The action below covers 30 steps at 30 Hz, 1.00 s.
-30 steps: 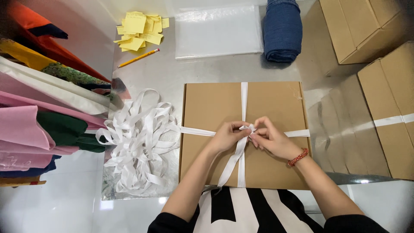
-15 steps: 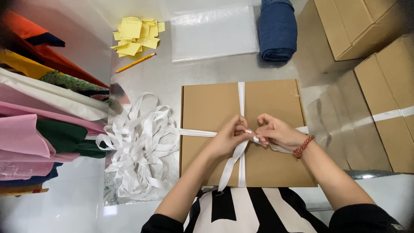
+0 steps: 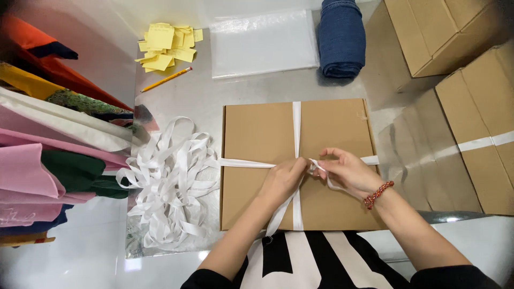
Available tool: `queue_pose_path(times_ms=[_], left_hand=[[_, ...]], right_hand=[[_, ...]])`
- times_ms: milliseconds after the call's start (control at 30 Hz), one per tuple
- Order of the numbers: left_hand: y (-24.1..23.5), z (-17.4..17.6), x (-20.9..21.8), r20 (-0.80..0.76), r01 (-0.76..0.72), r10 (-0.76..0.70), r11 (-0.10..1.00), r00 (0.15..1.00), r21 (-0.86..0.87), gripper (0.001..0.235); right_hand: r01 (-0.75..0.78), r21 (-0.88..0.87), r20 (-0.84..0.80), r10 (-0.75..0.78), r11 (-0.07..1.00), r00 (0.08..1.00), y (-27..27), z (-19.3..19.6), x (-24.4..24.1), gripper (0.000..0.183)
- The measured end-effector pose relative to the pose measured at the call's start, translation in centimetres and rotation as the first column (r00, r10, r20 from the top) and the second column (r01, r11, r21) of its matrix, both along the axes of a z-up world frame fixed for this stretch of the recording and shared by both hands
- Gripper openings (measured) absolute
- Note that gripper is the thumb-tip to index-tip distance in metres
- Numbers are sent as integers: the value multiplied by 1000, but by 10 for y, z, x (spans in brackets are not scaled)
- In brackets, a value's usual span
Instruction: Packing clothing into a box and tying a decorative ribbon around it.
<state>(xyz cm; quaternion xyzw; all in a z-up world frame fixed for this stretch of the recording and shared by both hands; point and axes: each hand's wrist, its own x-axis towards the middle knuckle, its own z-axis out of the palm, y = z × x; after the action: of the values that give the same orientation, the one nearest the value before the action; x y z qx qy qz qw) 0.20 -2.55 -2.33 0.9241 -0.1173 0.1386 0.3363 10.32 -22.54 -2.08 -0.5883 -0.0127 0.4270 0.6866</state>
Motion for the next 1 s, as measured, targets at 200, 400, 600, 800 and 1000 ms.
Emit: queue_pose_path(times_ms=[200,400,600,800,1000], left_hand=[[-2,-30,-1,141,-89,84,996,986,30,9],[-2,-37,4,93,-101,103,995,990,-24,13],[20,-15,12,-207,-195,68,694,976,-693,18],[90,-1,-8,-400,-322,20,633,916,-705,39],[107,-19,-21,-264,-343,278,907,924,-244,23]], right_hand=[[-8,-146,-98,-6,989,995,10,-2,-8,34],[-14,-192,-39,6,981,999,8,-37,3,28],[123,-244,67,-110,962,992,13,-15,12,26],[112,-352,144,-65,929,987,-12,-13,33,27],[20,-411,149,46,912,988,-35,-46,27,29]])
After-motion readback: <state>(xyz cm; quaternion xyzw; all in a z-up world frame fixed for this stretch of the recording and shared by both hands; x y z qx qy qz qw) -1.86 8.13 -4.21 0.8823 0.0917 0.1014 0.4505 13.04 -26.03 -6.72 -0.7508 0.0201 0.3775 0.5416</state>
